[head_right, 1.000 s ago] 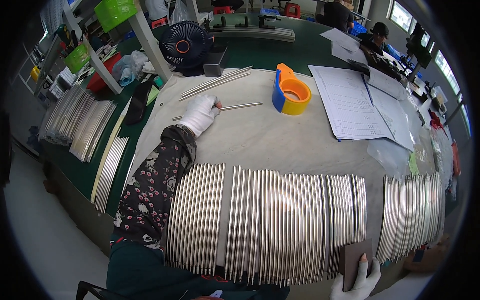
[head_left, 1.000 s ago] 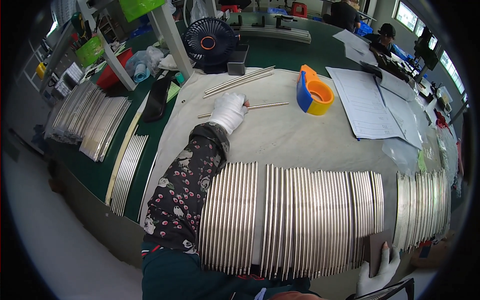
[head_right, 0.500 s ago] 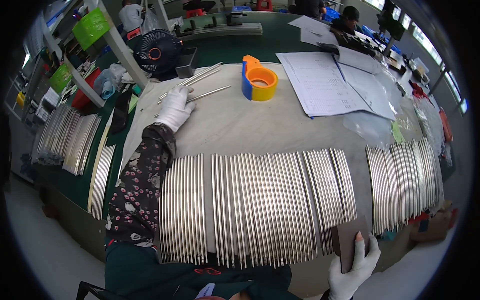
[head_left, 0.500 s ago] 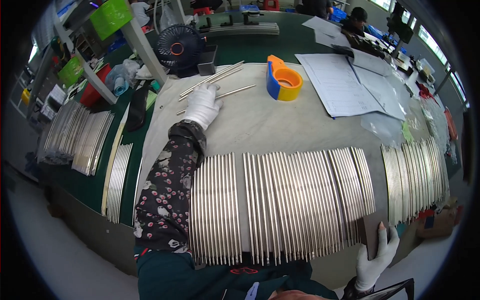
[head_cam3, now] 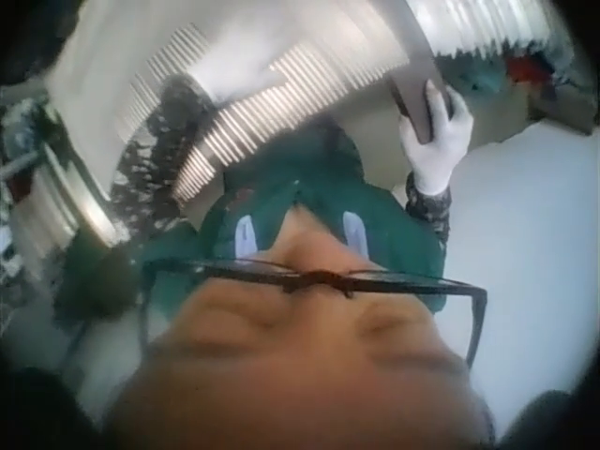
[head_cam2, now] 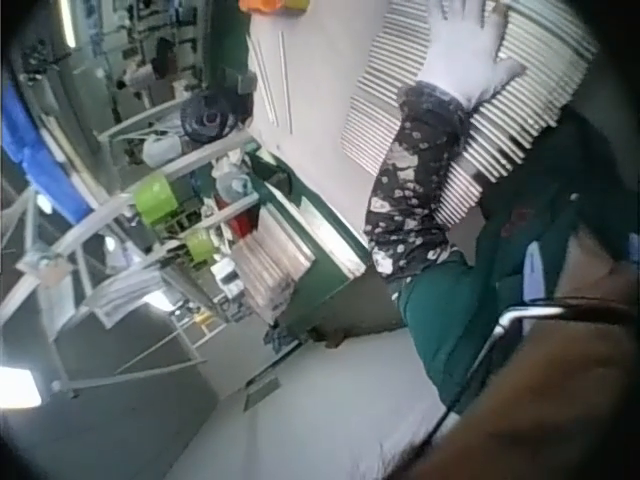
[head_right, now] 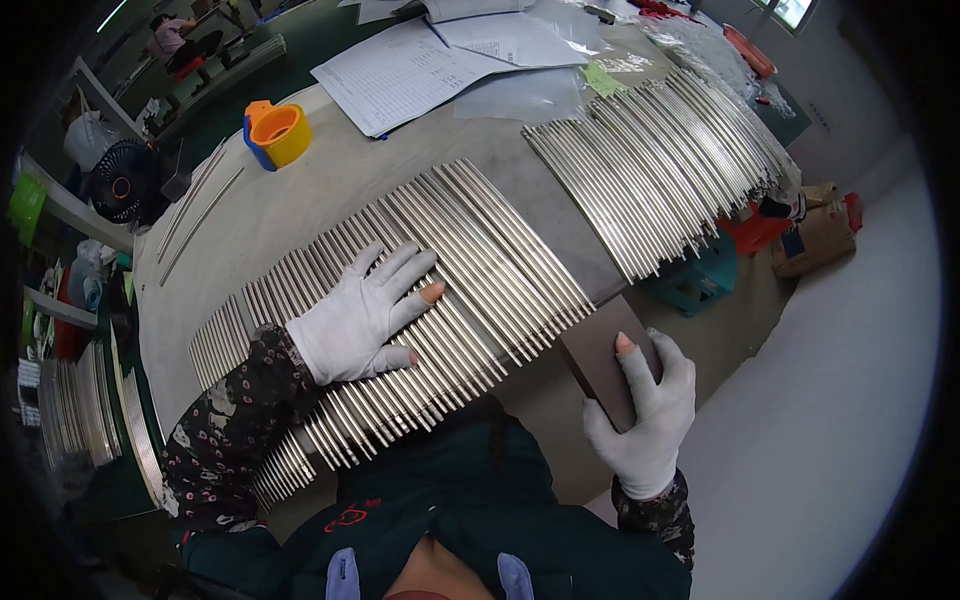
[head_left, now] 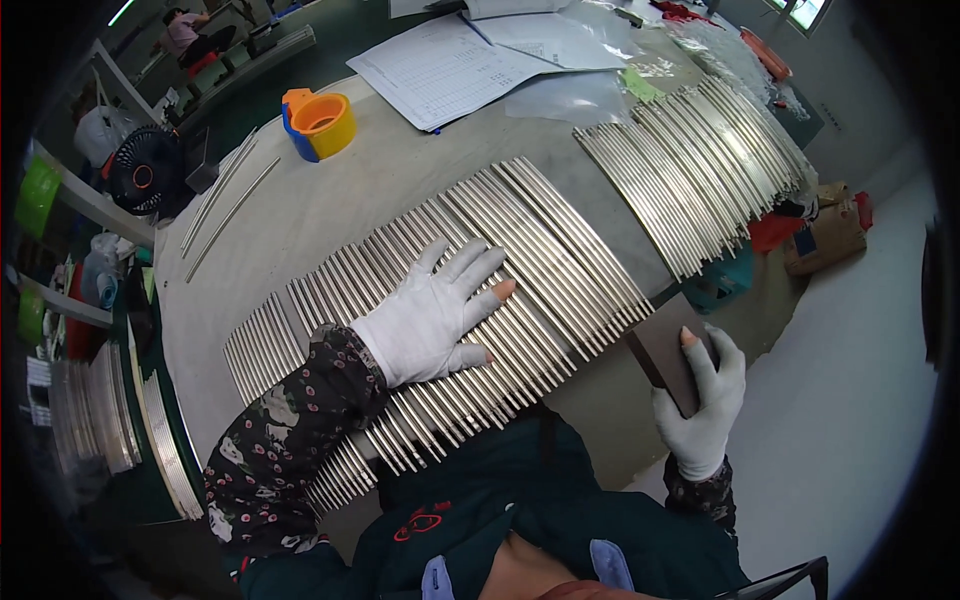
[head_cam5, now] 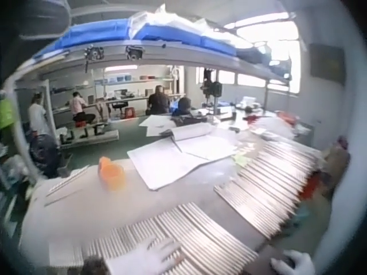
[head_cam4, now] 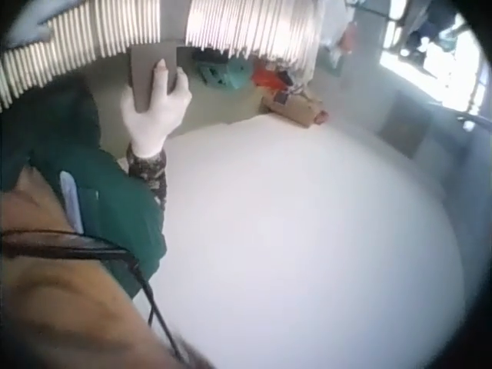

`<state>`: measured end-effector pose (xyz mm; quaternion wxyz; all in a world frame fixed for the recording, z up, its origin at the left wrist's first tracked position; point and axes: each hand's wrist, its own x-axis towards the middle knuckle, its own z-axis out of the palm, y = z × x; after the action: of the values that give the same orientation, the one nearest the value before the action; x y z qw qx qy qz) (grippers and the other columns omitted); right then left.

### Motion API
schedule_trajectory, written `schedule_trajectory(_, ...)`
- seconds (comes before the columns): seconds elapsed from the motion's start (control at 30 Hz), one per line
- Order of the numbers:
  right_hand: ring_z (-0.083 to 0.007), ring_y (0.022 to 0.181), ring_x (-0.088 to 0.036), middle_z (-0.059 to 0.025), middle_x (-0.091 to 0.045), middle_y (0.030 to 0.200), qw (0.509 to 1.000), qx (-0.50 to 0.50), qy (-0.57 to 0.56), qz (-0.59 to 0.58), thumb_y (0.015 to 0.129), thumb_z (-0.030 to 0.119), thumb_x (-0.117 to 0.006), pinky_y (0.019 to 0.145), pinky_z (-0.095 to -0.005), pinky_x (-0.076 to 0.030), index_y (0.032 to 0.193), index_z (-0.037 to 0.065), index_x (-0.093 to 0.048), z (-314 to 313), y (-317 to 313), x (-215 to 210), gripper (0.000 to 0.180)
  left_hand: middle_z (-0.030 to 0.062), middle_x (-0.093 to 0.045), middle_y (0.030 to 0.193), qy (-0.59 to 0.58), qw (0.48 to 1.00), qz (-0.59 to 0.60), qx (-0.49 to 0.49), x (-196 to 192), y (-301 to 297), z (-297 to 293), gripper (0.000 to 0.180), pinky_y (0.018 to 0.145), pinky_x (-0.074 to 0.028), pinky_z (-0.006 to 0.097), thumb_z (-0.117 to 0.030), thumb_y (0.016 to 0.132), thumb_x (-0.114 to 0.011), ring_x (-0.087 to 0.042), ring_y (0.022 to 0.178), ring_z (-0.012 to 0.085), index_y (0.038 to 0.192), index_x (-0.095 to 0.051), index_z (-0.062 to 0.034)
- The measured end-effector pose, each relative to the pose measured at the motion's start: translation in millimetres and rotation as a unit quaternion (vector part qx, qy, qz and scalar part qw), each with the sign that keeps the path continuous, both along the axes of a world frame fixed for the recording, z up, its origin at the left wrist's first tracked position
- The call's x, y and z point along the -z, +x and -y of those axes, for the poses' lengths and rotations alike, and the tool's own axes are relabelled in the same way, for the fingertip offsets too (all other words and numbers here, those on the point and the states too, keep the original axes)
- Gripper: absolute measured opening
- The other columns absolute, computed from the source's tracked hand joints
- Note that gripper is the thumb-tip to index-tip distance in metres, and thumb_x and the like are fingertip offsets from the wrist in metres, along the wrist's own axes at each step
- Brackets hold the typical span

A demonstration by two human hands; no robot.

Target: Sanding and inspecting a batch of thin metal or wooden rods at a workbench.

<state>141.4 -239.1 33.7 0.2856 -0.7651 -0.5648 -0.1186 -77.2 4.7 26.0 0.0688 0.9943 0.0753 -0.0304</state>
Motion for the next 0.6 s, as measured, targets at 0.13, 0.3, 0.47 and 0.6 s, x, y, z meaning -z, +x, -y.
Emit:
schedule_trajectory(0.13,-0.0326,0.094,-0.054,-0.0187,-0.052,0.117,1.0,0.017,0.004,-0.003,0.058,0.014,-0.07,0.08,-0.04,-0.047,0.12,0.011,-0.059,7,5,5,0.063,0.0226,-0.022,0.15,0.029,1.0,0.001,0.002,4,22,-3,0.077,0.112,-0.016,0.057,-0.051,0.083,-0.056,-0.022,0.14,0.037,0.141,-0.034,-0.0063)
schedule_trajectory(0.3,-0.0325,0.092,-0.054,-0.0185,-0.053,0.116,1.0,0.023,0.017,-0.008,0.057,0.014,-0.071,0.08,-0.0398,-0.047,0.119,0.011,-0.06,6,11,11,0.063,0.0206,-0.02,0.151,0.028,0.999,0.028,0.017,5,58,-22,0.079,0.112,-0.016,0.057,-0.048,0.085,-0.055,-0.02,0.141,0.0371,0.147,-0.023,-0.0109)
schedule_trajectory(0.47,-0.032,0.092,-0.054,-0.0185,-0.053,0.115,0.999,0.034,0.023,-0.008,0.056,0.014,-0.071,0.08,-0.0397,-0.048,0.118,0.011,-0.06,11,12,13,0.063,0.0167,-0.027,0.151,0.024,0.997,0.073,0.011,15,105,-18,0.069,0.113,-0.016,0.053,-0.05,0.09,-0.047,-0.022,0.141,0.0327,0.143,-0.035,-0.0066)
schedule_trajectory(0.6,-0.0319,0.092,-0.055,-0.018,-0.053,0.115,0.999,0.043,0.022,-0.013,0.057,0.014,-0.071,0.079,-0.0392,-0.048,0.118,0.011,-0.061,13,15,17,0.062,0.0195,-0.029,0.149,0.069,0.996,0.056,0.031,25,108,-20,0.071,0.111,-0.017,0.057,-0.06,0.092,-0.034,-0.025,0.138,0.038,0.144,-0.031,-0.0111)
